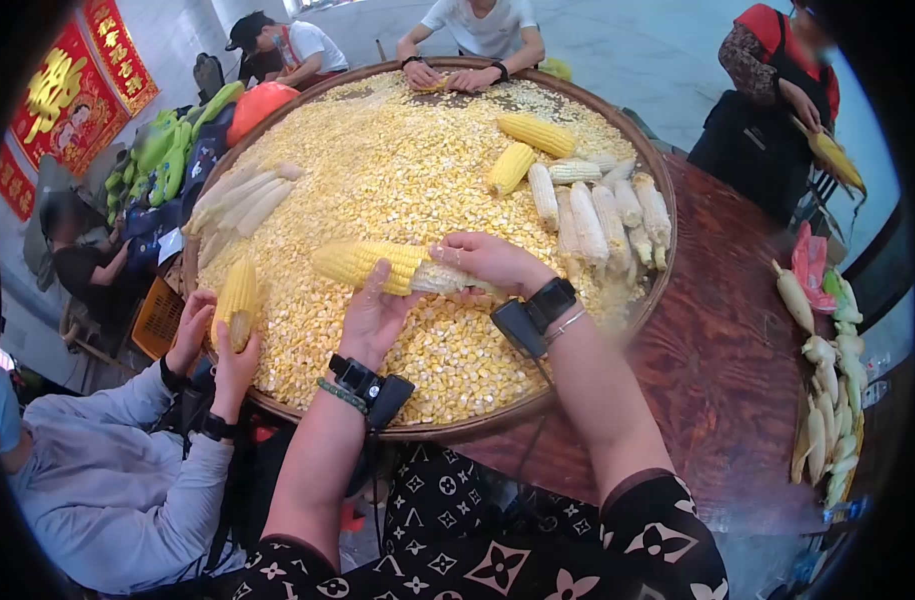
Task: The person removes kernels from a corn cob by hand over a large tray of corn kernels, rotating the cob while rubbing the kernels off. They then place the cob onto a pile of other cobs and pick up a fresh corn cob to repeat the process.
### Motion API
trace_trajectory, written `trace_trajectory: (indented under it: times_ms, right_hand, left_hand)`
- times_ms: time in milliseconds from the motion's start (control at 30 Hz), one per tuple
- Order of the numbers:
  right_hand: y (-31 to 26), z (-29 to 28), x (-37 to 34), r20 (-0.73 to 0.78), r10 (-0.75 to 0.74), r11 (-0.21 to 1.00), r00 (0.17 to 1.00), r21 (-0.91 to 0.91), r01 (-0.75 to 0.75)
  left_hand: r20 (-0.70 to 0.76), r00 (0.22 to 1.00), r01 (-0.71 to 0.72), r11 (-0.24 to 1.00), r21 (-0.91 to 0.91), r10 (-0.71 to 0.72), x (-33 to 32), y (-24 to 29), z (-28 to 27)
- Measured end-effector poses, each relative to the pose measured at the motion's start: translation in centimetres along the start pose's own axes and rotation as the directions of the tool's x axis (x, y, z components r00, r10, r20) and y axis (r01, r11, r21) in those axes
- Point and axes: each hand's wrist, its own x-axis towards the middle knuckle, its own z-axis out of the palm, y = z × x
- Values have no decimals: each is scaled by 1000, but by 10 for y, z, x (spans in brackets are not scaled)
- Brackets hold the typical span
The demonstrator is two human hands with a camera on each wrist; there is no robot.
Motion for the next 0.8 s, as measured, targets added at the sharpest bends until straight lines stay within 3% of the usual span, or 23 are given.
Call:
trace_trajectory:
  times_ms: [100,167,367,600,800]
  right_hand:
    - [-1,5,-1,4,42,998,999,48,-43]
    - [-8,9,-4,-88,15,999,996,-28,-18]
    - [1,-4,1,39,-1,1000,999,-9,1]
    - [-3,2,-1,-20,62,998,998,-3,-62]
    - [0,5,2,-57,17,998,998,54,-14]
  left_hand:
    - [17,1000,-3,999,-50,4,0,-1,0]
    - [19,1000,15,997,-75,-14,7,-6,-13]
    - [-14,1000,-5,998,-63,4,1,-3,-2]
    - [-10,1000,12,995,-101,-13,-1,3,2]
    - [-11,1000,-13,997,-82,12,-1,1,3]
